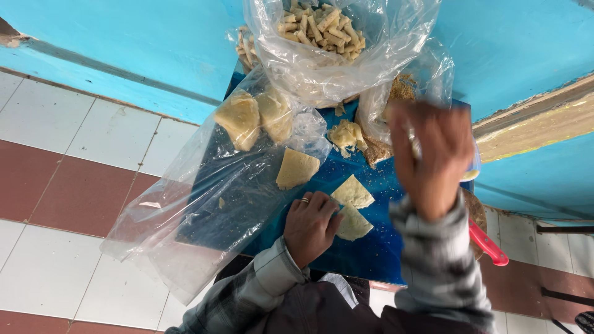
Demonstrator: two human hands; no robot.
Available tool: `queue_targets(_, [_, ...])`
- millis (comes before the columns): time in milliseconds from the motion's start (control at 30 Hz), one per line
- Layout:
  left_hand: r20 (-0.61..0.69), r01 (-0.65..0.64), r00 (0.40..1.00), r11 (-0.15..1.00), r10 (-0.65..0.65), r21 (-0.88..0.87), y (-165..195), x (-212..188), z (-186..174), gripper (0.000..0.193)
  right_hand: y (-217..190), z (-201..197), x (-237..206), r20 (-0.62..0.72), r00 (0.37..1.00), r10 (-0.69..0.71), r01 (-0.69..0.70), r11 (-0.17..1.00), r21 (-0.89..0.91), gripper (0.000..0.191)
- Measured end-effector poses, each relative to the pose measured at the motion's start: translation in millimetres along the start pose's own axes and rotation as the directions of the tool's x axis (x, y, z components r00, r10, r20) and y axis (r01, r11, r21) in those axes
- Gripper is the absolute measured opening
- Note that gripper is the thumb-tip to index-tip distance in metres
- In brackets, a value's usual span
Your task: The person shapes small pieces of dough by hand on a blue board, pinching and folding each piece and occasionally dipping it into a bag of brown sugar before setting it aside. Finished dough pieces accumulate in a plastic bag while the person works through the dough one piece at a time.
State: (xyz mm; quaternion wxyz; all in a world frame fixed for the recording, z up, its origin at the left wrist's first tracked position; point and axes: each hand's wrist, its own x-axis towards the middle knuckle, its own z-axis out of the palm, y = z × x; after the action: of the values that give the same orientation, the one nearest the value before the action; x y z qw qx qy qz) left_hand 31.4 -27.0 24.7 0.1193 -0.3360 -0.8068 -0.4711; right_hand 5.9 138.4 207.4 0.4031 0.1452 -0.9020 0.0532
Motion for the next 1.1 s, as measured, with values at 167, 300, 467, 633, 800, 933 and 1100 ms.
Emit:
queue_targets(167, [0.123, -0.009, 0.992, 0.991, -0.008, 0.133, -4, -3, 4, 0.024, 49, 45, 47, -0.039, 0.993, -0.108, 0.109, 0.994, 0.024, 0.033])
queue_targets(300, [0.118, -0.035, 0.993, 0.989, 0.018, 0.143, -3, -4, 7, 0.023, 91, 35, -6, 0.228, 0.966, 0.125, -0.081, 0.978, -0.191, 0.004])
queue_targets(467, [0.145, -0.057, 0.989, 0.993, 0.041, 0.106, -3, -6, 8, 0.020, 143, 58, -63, 0.454, 0.835, 0.310, -0.206, 0.942, -0.264, 0.025])
queue_targets(633, [0.130, -0.028, 0.991, 0.996, 0.017, 0.089, -4, -6, 6, 0.016, 165, 98, -74, 0.508, 0.822, 0.258, -0.138, 0.955, -0.263, 0.023])
queue_targets(800, [0.131, -0.033, 0.991, 0.997, 0.023, 0.071, -4, -4, 3, 0.014, 187, 133, -62, 0.665, 0.670, 0.329, -0.135, 0.935, -0.327, 0.020])
queue_targets(933, [0.126, -0.038, 0.992, 0.997, 0.029, 0.072, -4, -5, 1, 0.014, 208, 142, -65, 0.647, 0.669, 0.366, 0.035, 0.854, -0.519, 0.022])
queue_targets(1100, [0.121, -0.041, 0.992, 0.997, 0.034, 0.059, -5, -5, 3, 0.013, 204, 146, -76, 0.542, 0.797, 0.267, -0.180, 0.961, -0.208, 0.012])
